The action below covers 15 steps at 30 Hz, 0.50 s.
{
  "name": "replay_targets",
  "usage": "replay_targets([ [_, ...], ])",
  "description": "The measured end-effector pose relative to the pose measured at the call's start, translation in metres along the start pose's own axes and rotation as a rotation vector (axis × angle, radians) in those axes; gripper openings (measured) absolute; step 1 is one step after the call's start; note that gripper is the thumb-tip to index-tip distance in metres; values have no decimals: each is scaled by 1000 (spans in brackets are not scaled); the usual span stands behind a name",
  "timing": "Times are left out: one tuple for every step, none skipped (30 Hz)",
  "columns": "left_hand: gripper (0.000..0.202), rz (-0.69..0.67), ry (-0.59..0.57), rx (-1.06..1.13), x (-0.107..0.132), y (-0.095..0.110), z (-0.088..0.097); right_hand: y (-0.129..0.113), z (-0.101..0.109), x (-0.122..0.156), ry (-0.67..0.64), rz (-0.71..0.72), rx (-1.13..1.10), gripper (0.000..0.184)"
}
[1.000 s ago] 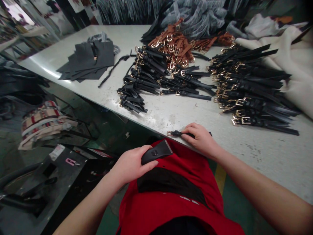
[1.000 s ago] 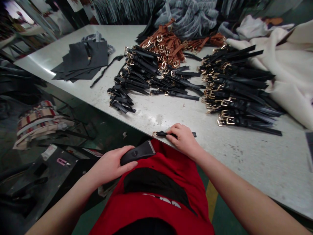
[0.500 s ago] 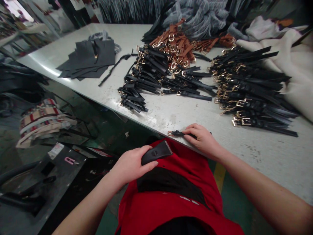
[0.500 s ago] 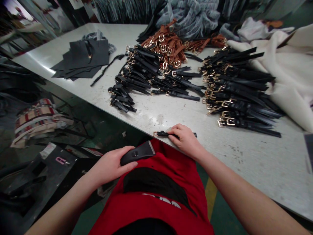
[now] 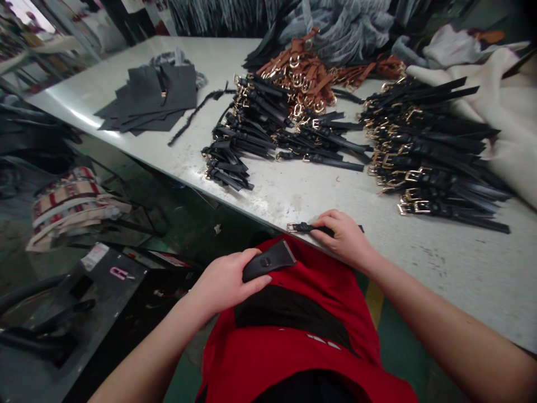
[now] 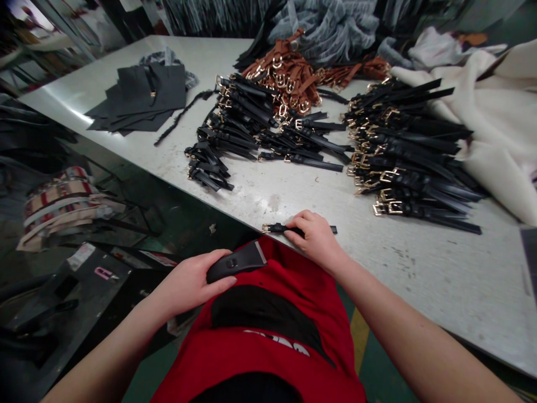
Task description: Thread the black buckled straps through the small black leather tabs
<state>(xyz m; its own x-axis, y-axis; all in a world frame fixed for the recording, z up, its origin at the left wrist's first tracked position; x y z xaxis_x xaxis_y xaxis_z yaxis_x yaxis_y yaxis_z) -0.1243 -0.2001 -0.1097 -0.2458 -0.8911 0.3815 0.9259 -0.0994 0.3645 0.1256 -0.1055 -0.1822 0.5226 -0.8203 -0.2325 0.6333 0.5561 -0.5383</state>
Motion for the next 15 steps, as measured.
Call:
replay_targets([
  [47,-2,-3,0,0,0,0,0,0,0,2,-3,2,18],
  [46,-3,-5,-1,0,0,0,0,-1,0,-1,-1,-4,18],
  [46,-1,-6,-3,0,0,0,0,-1,0,-7,7,-13,19],
  [46,0,-7,-4,1,0,0,0,0,0,-15,16,-23,19],
  [46,2,-7,-4,1,0,0,-1,0,0,-19,22,-29,20],
  [47,5,-4,-2,1,0,0,-1,0,0,-21,24,-31,19],
  [47,7,-2,-1,1,0,0,-1,0,0,-18,19,-29,19],
  [47,7,-2,0,2,-1,0,-1,0,0,-12,9,-23,19],
  [47,7,-1,2,1,-1,-1,-1,0,0,-4,-3,-18,19],
  [46,5,-1,3,1,-1,-1,-1,0,0,3,-15,-13,19],
  [47,3,-2,2,1,-1,-1,-1,0,0,6,-21,-13,19],
  [47,2,-5,1,1,-1,-2,-1,-1,0,4,-22,-16,19],
  [47,2,-8,0,1,-1,-2,0,-1,0,-1,-17,-22,19],
  [47,3,-11,0,0,-1,-2,0,-1,0,-10,-7,-30,20],
  [47,5,-13,0,0,-1,-2,0,-1,1,-17,1,-36,20],
])
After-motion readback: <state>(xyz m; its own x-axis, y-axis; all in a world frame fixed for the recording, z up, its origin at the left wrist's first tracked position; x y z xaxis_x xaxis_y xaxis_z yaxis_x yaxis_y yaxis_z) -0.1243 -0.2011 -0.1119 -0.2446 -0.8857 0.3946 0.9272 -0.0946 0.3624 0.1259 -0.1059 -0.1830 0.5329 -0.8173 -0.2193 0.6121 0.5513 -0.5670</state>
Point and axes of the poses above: each hand's wrist, its own x-axis away from the middle knuckle, its own z-axis out of the back of the hand, y = z × x, the point moved 1 cm from there along -x, towards the middle knuckle, and after that the axes turned 2 degrees about z, right-handed, at the moved point
